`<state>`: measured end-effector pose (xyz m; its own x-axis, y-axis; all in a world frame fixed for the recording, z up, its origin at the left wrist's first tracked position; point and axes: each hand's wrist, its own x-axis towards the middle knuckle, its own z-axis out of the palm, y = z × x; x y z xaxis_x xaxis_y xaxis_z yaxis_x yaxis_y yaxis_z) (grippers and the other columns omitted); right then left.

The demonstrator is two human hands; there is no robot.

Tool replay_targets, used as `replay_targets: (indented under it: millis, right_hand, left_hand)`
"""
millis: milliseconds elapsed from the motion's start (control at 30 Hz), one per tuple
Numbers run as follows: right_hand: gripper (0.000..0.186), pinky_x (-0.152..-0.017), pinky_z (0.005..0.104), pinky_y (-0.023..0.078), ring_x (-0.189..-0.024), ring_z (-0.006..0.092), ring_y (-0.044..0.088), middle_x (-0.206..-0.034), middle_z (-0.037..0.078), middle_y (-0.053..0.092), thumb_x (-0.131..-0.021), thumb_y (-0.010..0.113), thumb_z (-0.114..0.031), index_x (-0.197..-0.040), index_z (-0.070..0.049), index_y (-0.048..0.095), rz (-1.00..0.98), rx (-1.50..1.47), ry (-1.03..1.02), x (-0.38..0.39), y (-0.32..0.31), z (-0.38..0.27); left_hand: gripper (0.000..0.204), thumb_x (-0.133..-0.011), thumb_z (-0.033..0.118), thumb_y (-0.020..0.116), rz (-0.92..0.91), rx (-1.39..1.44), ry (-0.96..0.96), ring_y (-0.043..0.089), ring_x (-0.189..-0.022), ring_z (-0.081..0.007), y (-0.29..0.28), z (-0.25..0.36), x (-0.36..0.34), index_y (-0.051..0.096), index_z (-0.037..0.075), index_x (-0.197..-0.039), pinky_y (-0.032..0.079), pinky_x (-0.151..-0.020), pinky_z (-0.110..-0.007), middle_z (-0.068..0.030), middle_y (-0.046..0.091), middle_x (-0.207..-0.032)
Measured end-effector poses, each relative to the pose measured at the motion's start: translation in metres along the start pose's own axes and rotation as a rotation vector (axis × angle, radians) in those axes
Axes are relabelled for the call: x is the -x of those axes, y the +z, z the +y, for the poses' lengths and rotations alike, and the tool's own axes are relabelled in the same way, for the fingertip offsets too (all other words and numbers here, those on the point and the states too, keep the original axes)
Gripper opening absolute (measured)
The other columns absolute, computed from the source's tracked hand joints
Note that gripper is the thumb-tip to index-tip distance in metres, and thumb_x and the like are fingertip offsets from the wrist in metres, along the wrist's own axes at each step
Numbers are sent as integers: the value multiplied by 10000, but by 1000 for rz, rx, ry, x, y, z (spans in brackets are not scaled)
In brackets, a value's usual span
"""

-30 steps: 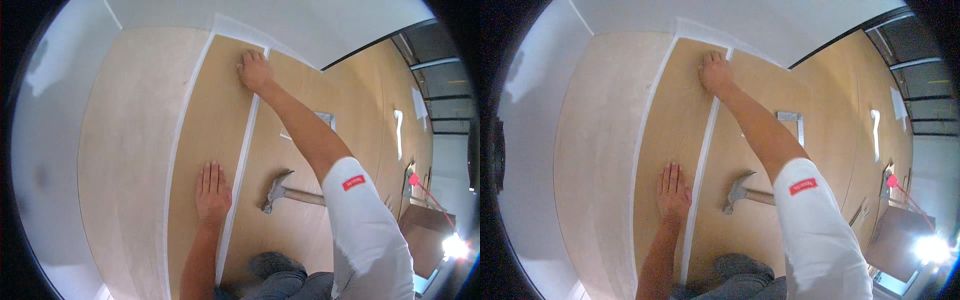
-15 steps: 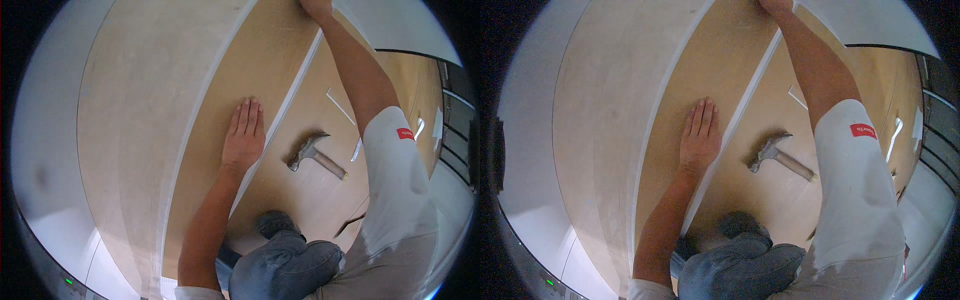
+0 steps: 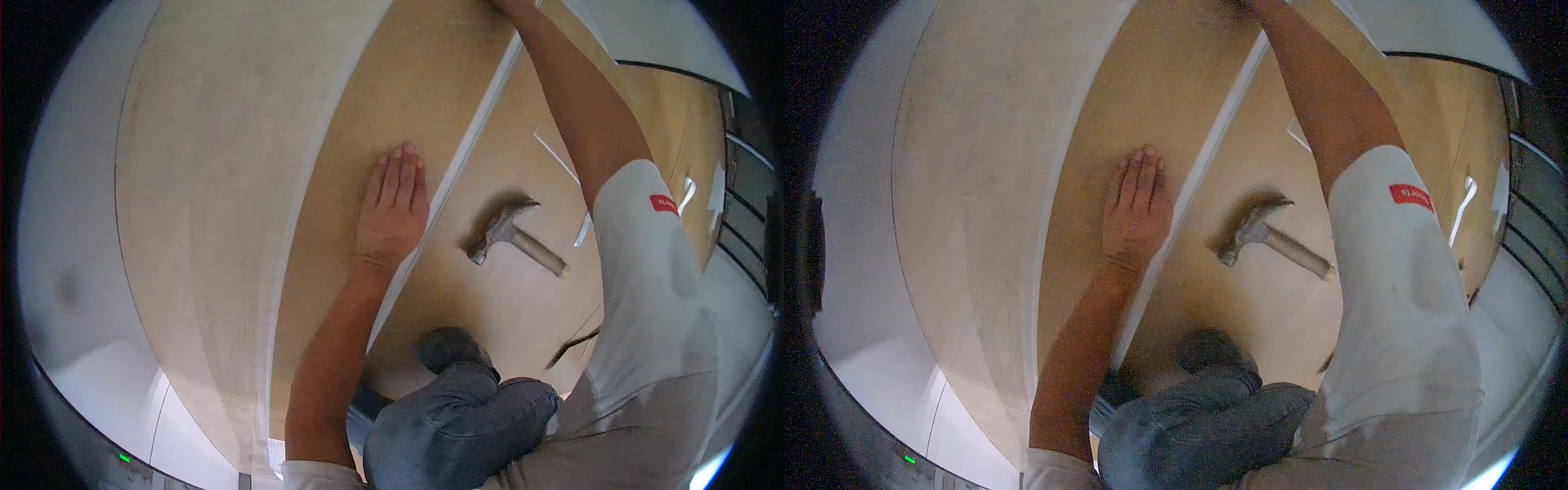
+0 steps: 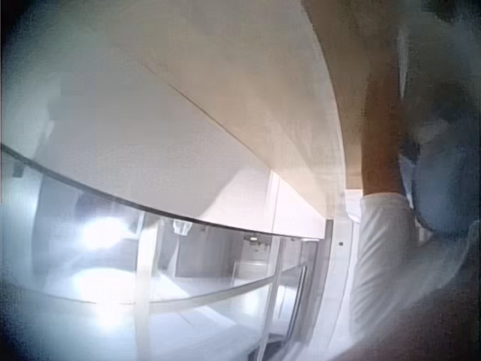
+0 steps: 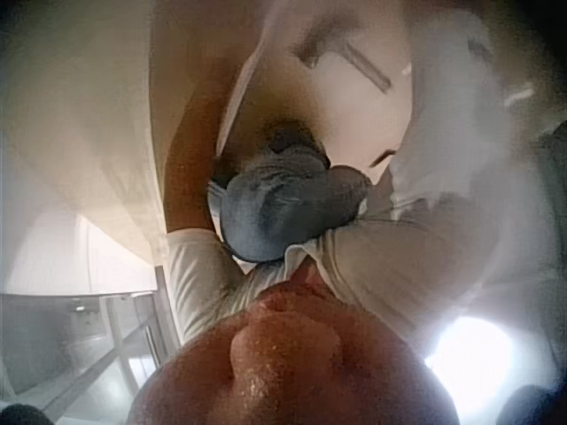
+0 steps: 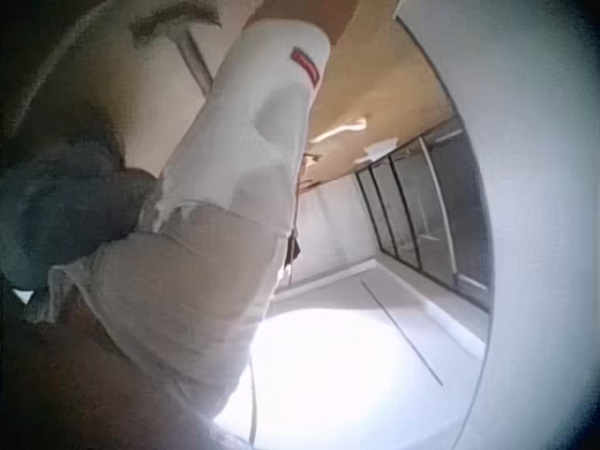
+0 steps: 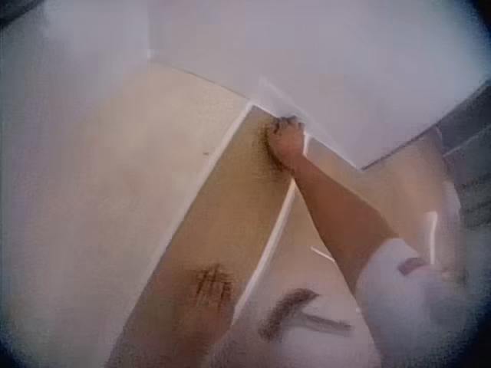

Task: The person positions and secures wooden tiles onto a floor surface by hand and using a hammer.

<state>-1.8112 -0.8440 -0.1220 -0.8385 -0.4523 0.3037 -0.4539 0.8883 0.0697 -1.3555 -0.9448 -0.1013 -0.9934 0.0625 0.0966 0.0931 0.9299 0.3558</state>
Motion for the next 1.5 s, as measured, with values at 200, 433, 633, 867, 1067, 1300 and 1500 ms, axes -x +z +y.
replay_targets:
  millis: [200,433,633,867,1067,1300,1500]
  right_hand:
    - [704,-1234,499,123,-1504,383,189,-1625,215,226,-1039,340,-487,-1548,-4,278,-127,-242,-77,60,-20,-39]
    - [647,-1201,508,232,-1448,419,305,-1541,258,362,-1008,452,-422,-1475,21,393,-17,-295,-293,210,-85,-113]
    - [662,-1227,518,183,-1479,434,249,-1569,299,283,-961,557,-263,-1473,99,345,-318,-447,-219,335,-158,-185]
    - [546,-1183,459,320,-1440,379,362,-1514,233,415,-873,606,-57,-1388,61,471,-621,-788,-244,406,-225,-145]
    - [537,-1174,462,346,-1373,379,451,-1441,226,501,-846,607,-114,-1349,52,524,-321,-357,-367,368,-198,-134]
    - [529,-1193,445,331,-1356,339,485,-1418,202,535,-839,644,-173,-1320,28,556,-385,-476,-327,363,-209,-125]
    - [307,-1038,459,484,-1166,340,620,-1185,134,683,-872,621,-97,-1170,-49,677,-286,-625,-411,344,-177,-95]
  left_hand:
    - [522,-876,143,557,127,15,-192,457,-1356,-336,-11,0,-4,534,-12,-1374,337,-1167,-491,-133,483,-1483]
    - [535,-869,125,560,209,-30,-245,446,-1364,-362,-2,-3,-3,520,8,-1390,345,-1141,-529,-143,476,-1497]
    - [451,-854,-9,533,427,42,-313,511,-1300,-369,10,-30,9,594,-1,-1301,395,-1119,-500,-145,569,-1400]
    - [452,-821,-68,535,394,120,-292,527,-1292,-354,-1,-21,7,655,65,-1236,421,-1104,-475,-118,593,-1376]
    - [457,-855,-26,541,327,42,-181,486,-1345,-348,4,-25,6,650,87,-1284,370,-1144,-483,-119,551,-1439]
    - [437,-831,56,602,248,33,-75,451,-1370,-335,-5,-21,5,667,163,-1250,355,-1150,-504,-114,513,-1461]
    - [419,-848,108,610,168,64,47,472,-1342,-333,-8,-11,1,685,234,-1241,359,-1148,-501,-120,509,-1451]
